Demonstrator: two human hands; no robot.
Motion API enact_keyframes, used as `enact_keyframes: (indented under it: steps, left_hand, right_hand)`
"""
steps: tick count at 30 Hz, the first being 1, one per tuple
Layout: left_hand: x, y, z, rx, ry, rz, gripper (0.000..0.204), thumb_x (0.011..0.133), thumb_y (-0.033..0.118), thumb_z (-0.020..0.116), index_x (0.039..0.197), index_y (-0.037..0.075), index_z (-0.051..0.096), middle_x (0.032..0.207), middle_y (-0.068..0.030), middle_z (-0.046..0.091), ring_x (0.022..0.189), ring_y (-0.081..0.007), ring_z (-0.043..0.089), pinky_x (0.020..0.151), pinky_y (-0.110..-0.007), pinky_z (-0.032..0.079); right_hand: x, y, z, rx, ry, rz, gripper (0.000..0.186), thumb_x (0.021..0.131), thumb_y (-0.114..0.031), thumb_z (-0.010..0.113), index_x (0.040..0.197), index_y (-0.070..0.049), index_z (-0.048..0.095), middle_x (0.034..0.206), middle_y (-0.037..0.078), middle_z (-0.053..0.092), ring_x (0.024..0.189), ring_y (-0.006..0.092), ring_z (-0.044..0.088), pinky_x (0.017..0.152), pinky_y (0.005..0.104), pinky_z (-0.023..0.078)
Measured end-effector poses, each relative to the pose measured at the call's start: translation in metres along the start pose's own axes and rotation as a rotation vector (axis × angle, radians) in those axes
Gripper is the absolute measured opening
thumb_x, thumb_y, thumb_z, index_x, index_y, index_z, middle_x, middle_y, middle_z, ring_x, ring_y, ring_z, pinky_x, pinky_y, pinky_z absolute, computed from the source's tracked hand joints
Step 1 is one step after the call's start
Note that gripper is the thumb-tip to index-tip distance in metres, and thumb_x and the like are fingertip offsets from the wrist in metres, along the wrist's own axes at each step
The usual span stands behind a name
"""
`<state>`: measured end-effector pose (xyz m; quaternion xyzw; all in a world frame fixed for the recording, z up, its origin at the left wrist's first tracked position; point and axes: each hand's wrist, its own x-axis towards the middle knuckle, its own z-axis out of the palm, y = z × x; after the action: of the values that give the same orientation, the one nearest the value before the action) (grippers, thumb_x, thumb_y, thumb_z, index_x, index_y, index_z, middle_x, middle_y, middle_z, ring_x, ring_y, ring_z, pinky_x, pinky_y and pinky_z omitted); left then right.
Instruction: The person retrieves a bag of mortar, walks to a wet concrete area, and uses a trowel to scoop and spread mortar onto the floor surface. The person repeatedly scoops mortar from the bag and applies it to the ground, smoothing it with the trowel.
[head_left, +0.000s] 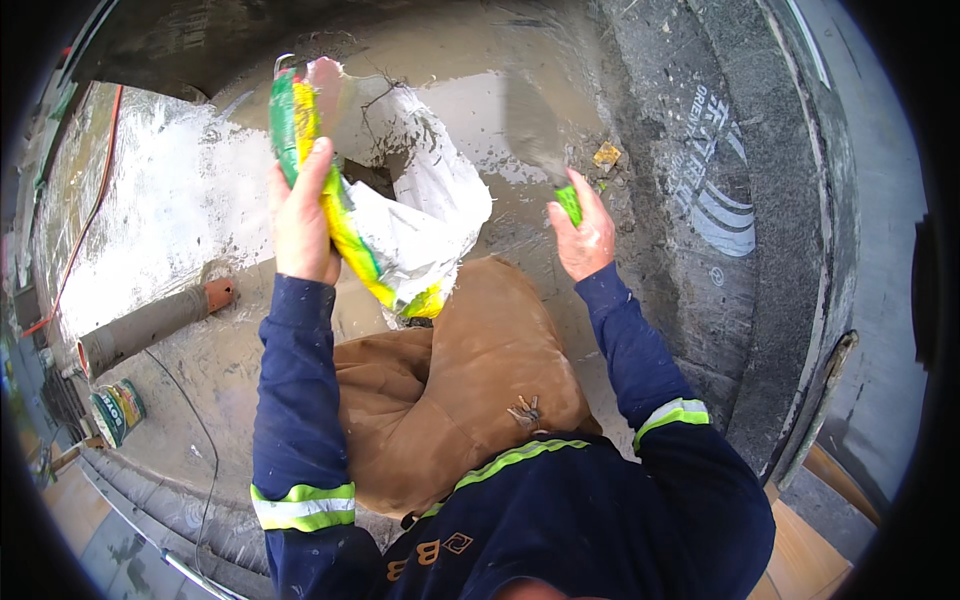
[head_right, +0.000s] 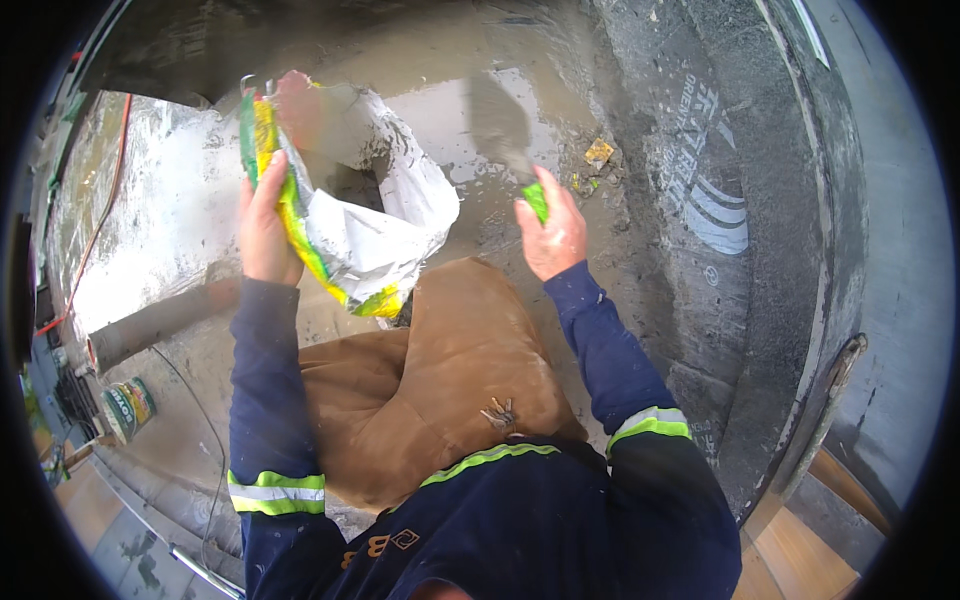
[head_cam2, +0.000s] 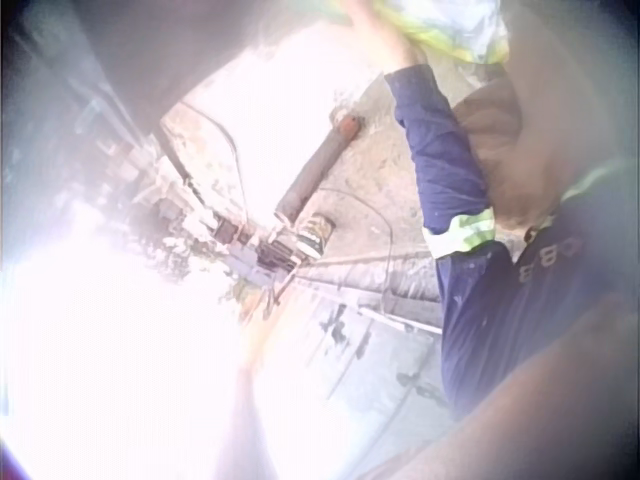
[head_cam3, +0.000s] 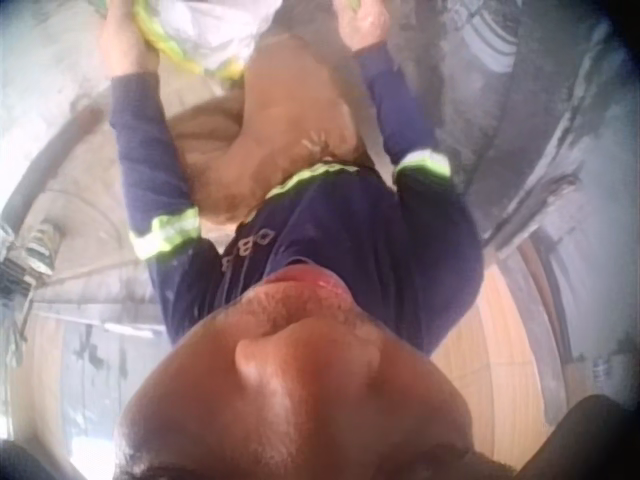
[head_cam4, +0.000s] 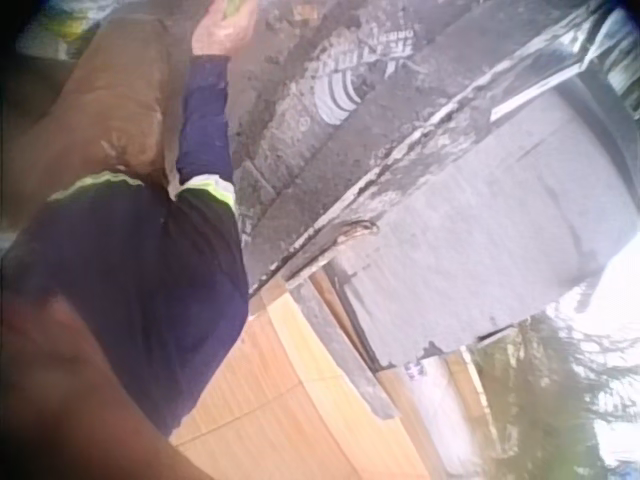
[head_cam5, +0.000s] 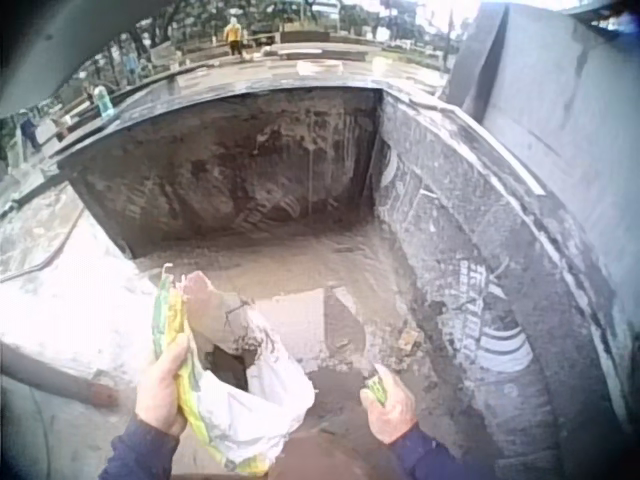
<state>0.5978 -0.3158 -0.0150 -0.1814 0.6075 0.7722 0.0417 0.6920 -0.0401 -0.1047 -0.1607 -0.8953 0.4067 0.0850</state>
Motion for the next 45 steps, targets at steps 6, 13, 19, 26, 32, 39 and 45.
enact_keyframes:
  steps: [6,13,19,26,32,39,45]
  left_hand:
    - [0.001,0.001,0.002,-0.066,-0.011,-0.008,0.031,0.088,0.020,0.065,0.112,0.006,0.052,0.092,-0.0010,0.056,0.075,-0.0081,0.055,0.065,-0.024,0.047]
    - [-0.003,0.002,0.001,-0.068,0.006,-0.006,0.027,0.090,0.017,0.061,0.114,0.007,0.054,0.095,-0.0007,0.059,0.079,-0.0081,0.057,0.069,-0.025,0.047]
    - [-0.006,0.003,0.001,-0.026,0.026,0.006,0.028,0.091,0.016,0.060,0.115,0.006,0.053,0.097,-0.0015,0.059,0.081,-0.0084,0.056,0.070,-0.025,0.047]
    - [-0.016,0.008,0.003,-0.013,0.066,0.002,0.028,0.090,0.018,0.061,0.113,0.005,0.052,0.095,-0.0012,0.056,0.080,-0.0082,0.054,0.069,-0.024,0.045]
    - [-0.012,0.005,0.008,-0.022,0.028,-0.001,0.030,0.088,0.019,0.064,0.112,0.005,0.051,0.095,-0.0018,0.056,0.079,-0.0085,0.054,0.068,-0.025,0.045]
    - [-0.002,-0.005,0.010,0.013,-0.012,0.021,0.039,0.085,0.023,0.069,0.110,0.003,0.047,0.093,-0.0033,0.054,0.077,-0.0096,0.052,0.068,-0.025,0.045]
    - [0.000,-0.006,0.017,0.032,0.008,0.030,0.039,0.087,0.020,0.065,0.115,0.001,0.047,0.096,-0.0053,0.056,0.081,-0.0121,0.056,0.070,-0.027,0.047]
  right_hand:
    - [-0.020,0.156,0.059,-0.224,-0.105,0.406,0.049,0.084,-0.039,0.060,0.123,-0.010,0.057,0.106,0.023,0.064,0.100,0.0388,0.060,0.087,0.0412,0.047]
    - [0.020,0.207,0.082,-0.427,-0.039,0.583,0.046,0.082,-0.039,0.060,0.119,-0.011,0.060,0.102,0.022,0.065,0.099,0.0392,0.061,0.088,0.0444,0.048]
    - [0.079,0.250,0.055,-0.573,0.050,0.716,0.049,0.084,-0.042,0.056,0.125,-0.015,0.056,0.104,0.020,0.065,0.101,0.0381,0.060,0.089,0.0436,0.047]
    - [0.053,0.276,0.057,-0.555,0.215,0.552,0.047,0.087,-0.040,0.054,0.128,-0.017,0.050,0.102,0.020,0.065,0.093,0.0391,0.062,0.080,0.0470,0.049]
    - [0.013,0.265,0.024,-0.577,0.245,0.320,0.045,0.085,-0.034,0.059,0.124,-0.012,0.053,0.094,0.022,0.065,0.087,0.0399,0.062,0.075,0.0468,0.048]
    - [-0.019,0.182,-0.052,-0.601,0.201,0.102,0.044,0.084,-0.031,0.064,0.123,-0.013,0.056,0.081,0.021,0.064,0.074,0.0398,0.062,0.066,0.0475,0.049]
    - [-0.020,0.040,-0.107,-0.561,0.090,-0.133,0.042,0.083,-0.023,0.066,0.123,-0.014,0.058,0.084,0.017,0.063,0.076,0.0350,0.062,0.065,0.0426,0.049]
